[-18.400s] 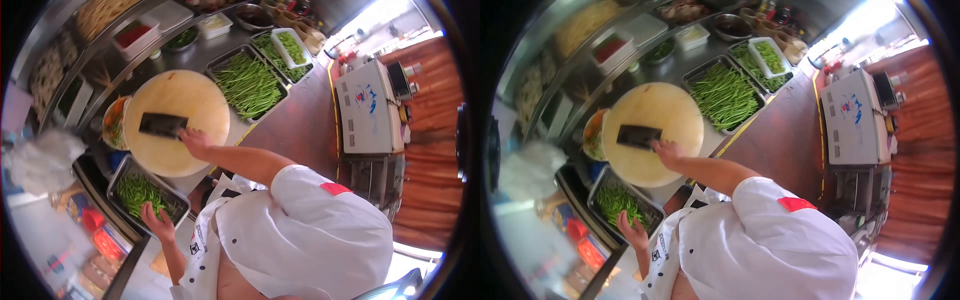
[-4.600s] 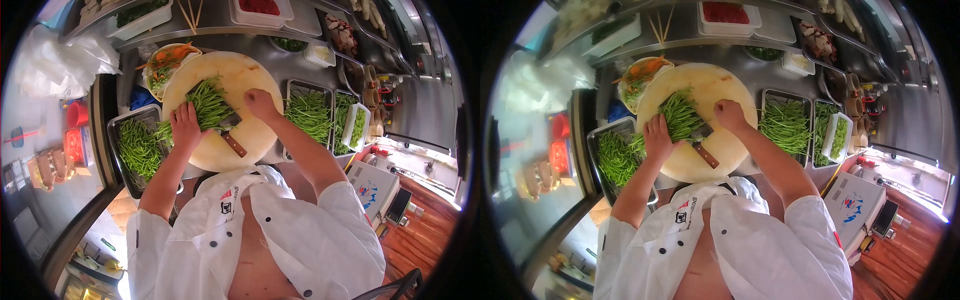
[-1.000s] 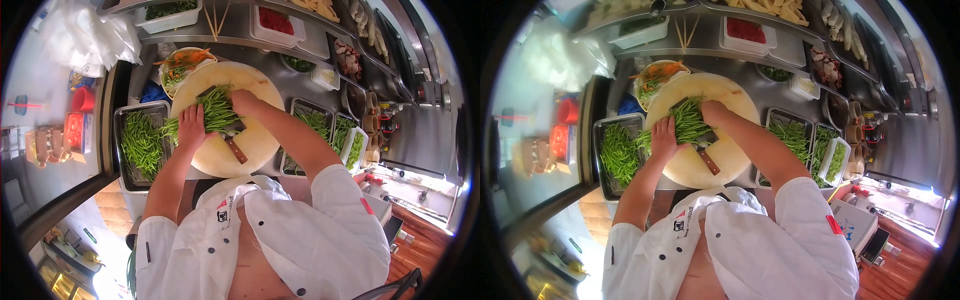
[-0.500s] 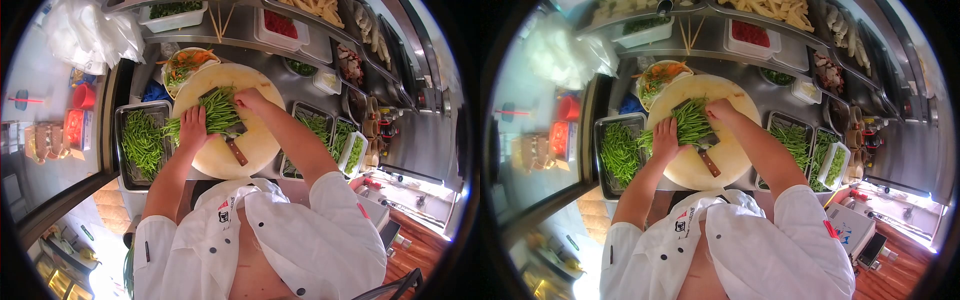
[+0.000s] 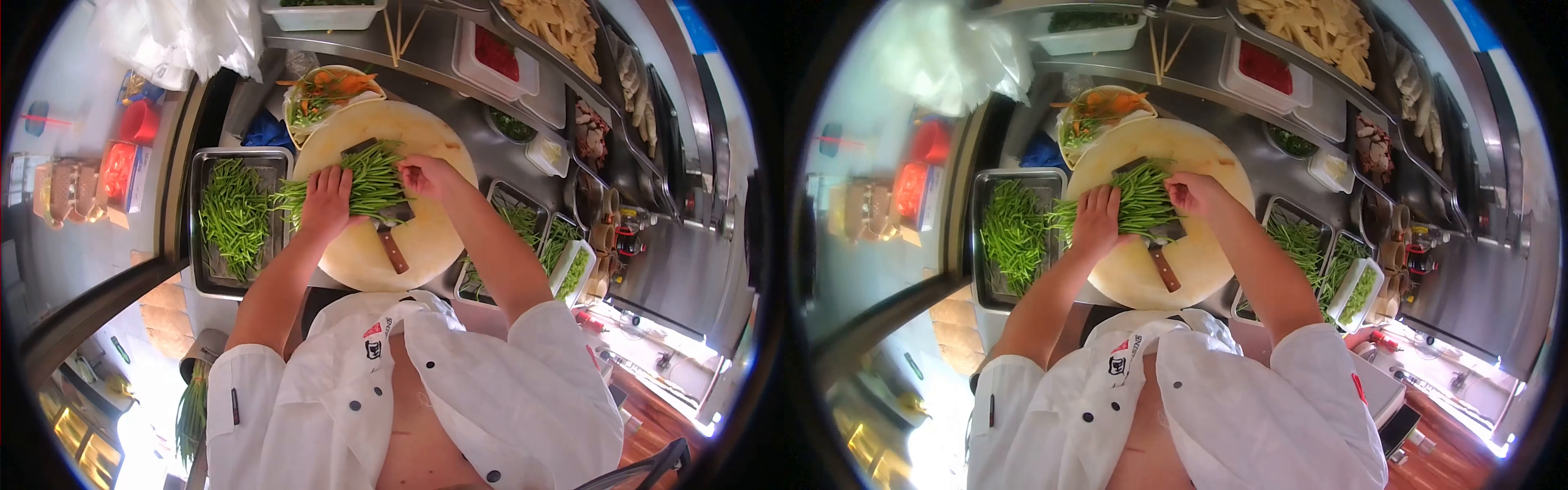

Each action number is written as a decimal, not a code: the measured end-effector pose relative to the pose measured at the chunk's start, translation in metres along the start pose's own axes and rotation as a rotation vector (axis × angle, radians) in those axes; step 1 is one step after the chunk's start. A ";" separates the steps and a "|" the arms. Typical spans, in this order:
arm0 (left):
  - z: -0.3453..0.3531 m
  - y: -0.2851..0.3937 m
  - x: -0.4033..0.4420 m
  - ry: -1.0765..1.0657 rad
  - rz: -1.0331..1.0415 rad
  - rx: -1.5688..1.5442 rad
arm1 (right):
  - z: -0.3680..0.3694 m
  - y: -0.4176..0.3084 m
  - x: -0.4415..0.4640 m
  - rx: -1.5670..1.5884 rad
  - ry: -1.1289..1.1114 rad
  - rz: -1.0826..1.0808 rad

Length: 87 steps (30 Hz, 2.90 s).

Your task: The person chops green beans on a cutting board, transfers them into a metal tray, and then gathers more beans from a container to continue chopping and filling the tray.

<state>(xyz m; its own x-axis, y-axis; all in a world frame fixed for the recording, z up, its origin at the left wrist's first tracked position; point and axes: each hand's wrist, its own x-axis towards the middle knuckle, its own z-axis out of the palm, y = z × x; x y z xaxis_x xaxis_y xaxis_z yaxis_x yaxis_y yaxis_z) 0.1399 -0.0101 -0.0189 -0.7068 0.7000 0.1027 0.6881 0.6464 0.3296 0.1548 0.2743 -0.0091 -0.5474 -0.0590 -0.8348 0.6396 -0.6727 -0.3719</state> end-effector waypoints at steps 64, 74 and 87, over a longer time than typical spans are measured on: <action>-0.119 0.085 -0.087 -0.473 -0.102 -1.115 | 0.059 0.136 -0.212 -1.205 0.141 -0.783; -0.150 0.067 -0.087 -0.535 0.121 -1.155 | 0.021 0.116 -0.187 -0.443 0.056 -0.321; -0.093 0.033 -0.112 -0.151 -0.312 -0.862 | 0.132 0.001 -0.018 -0.812 0.003 -0.657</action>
<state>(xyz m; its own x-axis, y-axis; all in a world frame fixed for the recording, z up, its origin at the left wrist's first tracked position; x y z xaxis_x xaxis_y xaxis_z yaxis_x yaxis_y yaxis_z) 0.2265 -0.0958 0.0675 -0.7686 0.6039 -0.2112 0.0679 0.4052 0.9117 0.0941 0.1771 0.0590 -0.9181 0.1417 -0.3701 0.3876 0.1269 -0.9130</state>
